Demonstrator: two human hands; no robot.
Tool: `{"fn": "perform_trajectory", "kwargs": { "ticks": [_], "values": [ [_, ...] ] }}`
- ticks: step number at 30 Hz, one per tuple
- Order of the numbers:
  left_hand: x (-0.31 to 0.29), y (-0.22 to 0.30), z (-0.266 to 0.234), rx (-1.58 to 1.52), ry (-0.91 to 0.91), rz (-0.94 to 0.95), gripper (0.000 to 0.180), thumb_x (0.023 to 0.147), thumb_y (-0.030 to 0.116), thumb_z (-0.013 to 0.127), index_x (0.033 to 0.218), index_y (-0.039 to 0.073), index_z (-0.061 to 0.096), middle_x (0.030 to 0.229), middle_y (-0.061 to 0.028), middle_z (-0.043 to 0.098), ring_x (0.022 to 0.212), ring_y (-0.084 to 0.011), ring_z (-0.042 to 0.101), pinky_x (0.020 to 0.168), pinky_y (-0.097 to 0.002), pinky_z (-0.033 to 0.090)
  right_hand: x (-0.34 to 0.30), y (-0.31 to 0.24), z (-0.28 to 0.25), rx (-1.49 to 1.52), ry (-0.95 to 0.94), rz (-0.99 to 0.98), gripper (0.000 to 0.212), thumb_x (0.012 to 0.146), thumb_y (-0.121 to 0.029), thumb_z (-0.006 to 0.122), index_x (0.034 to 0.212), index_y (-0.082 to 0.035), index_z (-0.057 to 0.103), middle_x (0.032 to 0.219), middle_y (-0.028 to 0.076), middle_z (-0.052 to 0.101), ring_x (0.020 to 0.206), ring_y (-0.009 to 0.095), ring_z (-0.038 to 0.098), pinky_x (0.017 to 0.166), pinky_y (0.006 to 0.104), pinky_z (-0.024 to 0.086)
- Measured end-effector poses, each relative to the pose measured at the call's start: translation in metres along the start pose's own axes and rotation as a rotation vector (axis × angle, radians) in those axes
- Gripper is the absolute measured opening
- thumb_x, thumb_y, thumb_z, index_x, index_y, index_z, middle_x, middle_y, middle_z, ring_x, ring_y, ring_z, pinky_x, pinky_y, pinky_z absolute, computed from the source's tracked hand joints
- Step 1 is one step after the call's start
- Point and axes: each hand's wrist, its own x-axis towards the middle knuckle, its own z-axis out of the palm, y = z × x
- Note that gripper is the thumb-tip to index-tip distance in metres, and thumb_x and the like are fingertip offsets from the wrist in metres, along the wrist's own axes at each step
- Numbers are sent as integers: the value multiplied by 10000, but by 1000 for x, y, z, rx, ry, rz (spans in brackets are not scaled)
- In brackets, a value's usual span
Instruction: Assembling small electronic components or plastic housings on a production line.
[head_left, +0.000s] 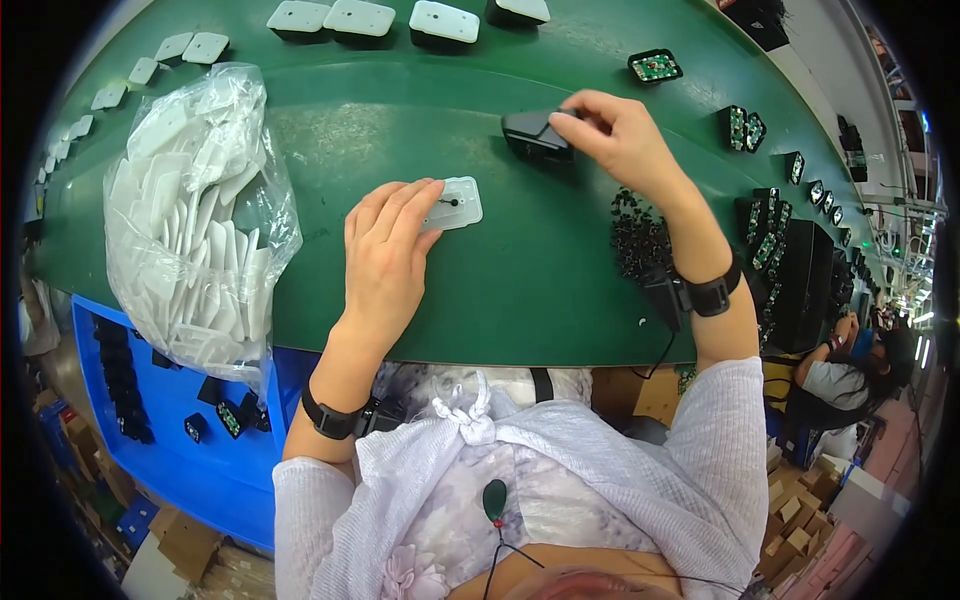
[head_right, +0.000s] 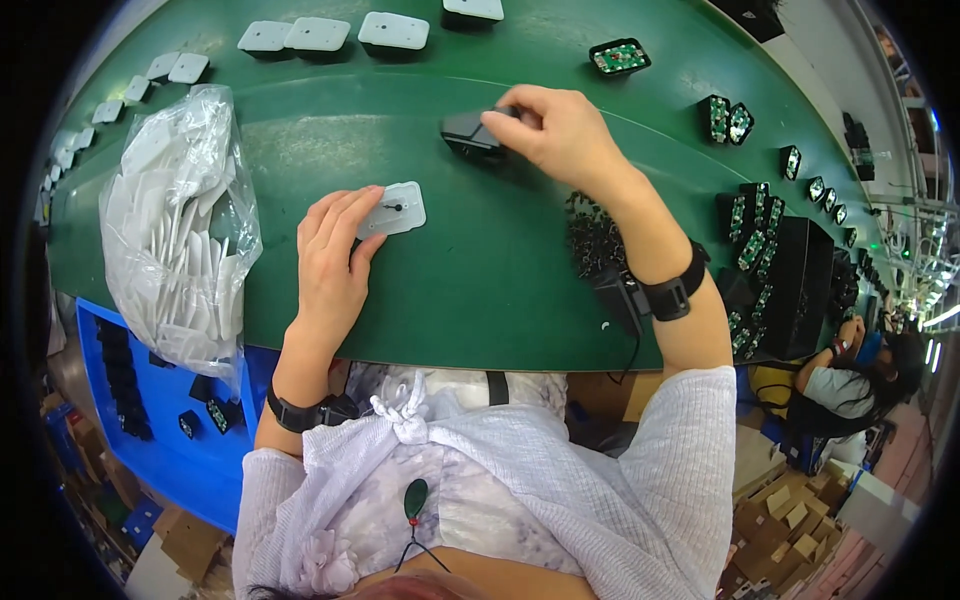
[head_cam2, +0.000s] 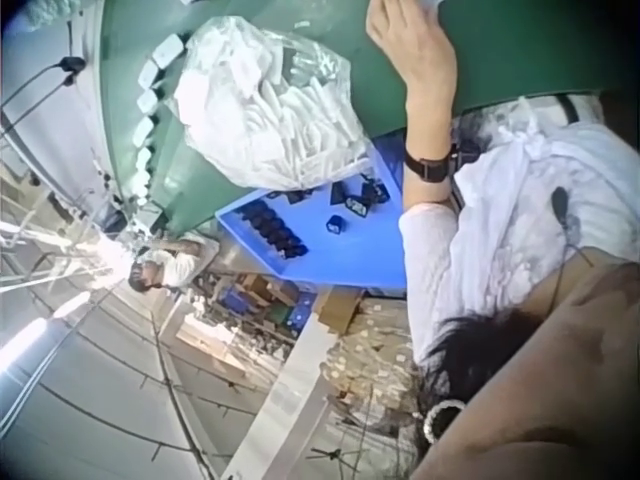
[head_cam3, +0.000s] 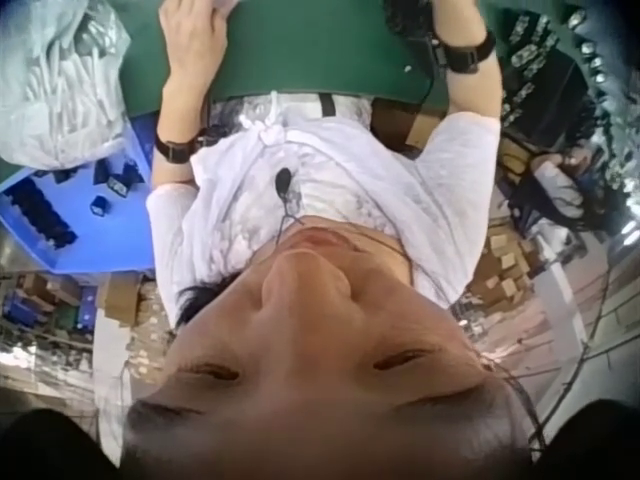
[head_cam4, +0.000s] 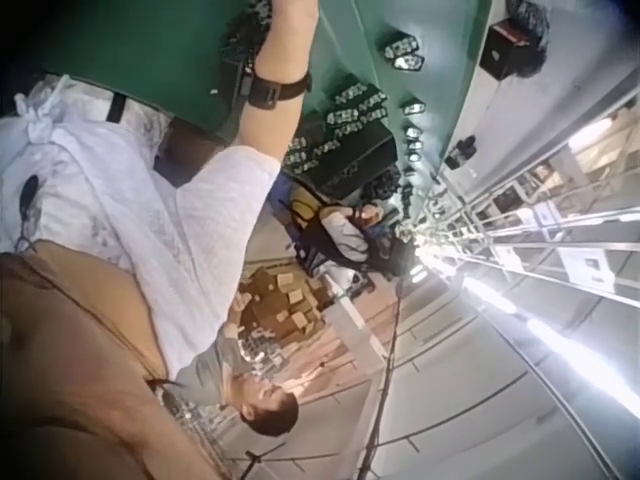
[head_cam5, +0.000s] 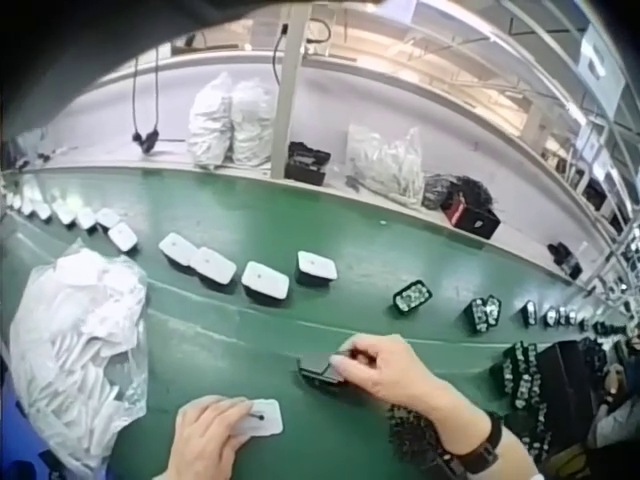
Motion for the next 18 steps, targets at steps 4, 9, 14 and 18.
{"fn": "perform_trajectory", "kwargs": {
  "ticks": [4,9,14,18],
  "values": [
    [5,1,0,-27,-13,-1,497,739,-19,662,1217,76,562,1171,-59,601,1098,-269,534,933,-411,390,5,32,-1,-251,69,189,371,875,-405,643,924,-38,672,599,64,563,604,150,537,583,295,406],
    [5,-3,-4,-23,-19,-24,508,738,-22,663,1224,80,559,1166,-56,601,1092,-267,535,927,-408,387,-27,4,7,-469,293,-414,352,818,-299,695,1096,-92,634,1020,92,639,929,287,596,799,356,476],
    [7,-1,-11,-122,-12,-39,508,746,-32,654,1233,74,558,1167,-76,602,1098,-281,538,945,-404,396,-44,0,23,-359,177,-412,428,735,9,708,1146,-37,598,1112,126,618,1020,312,586,898,375,478],
    [-1,-8,-11,-325,128,-131,474,768,-73,601,1224,56,568,1200,-95,605,1115,-304,550,958,-392,417,-42,-33,52,-152,70,-630,416,723,-4,710,1125,-32,606,1165,123,630,1034,300,598,884,370,494]
  ]
}}
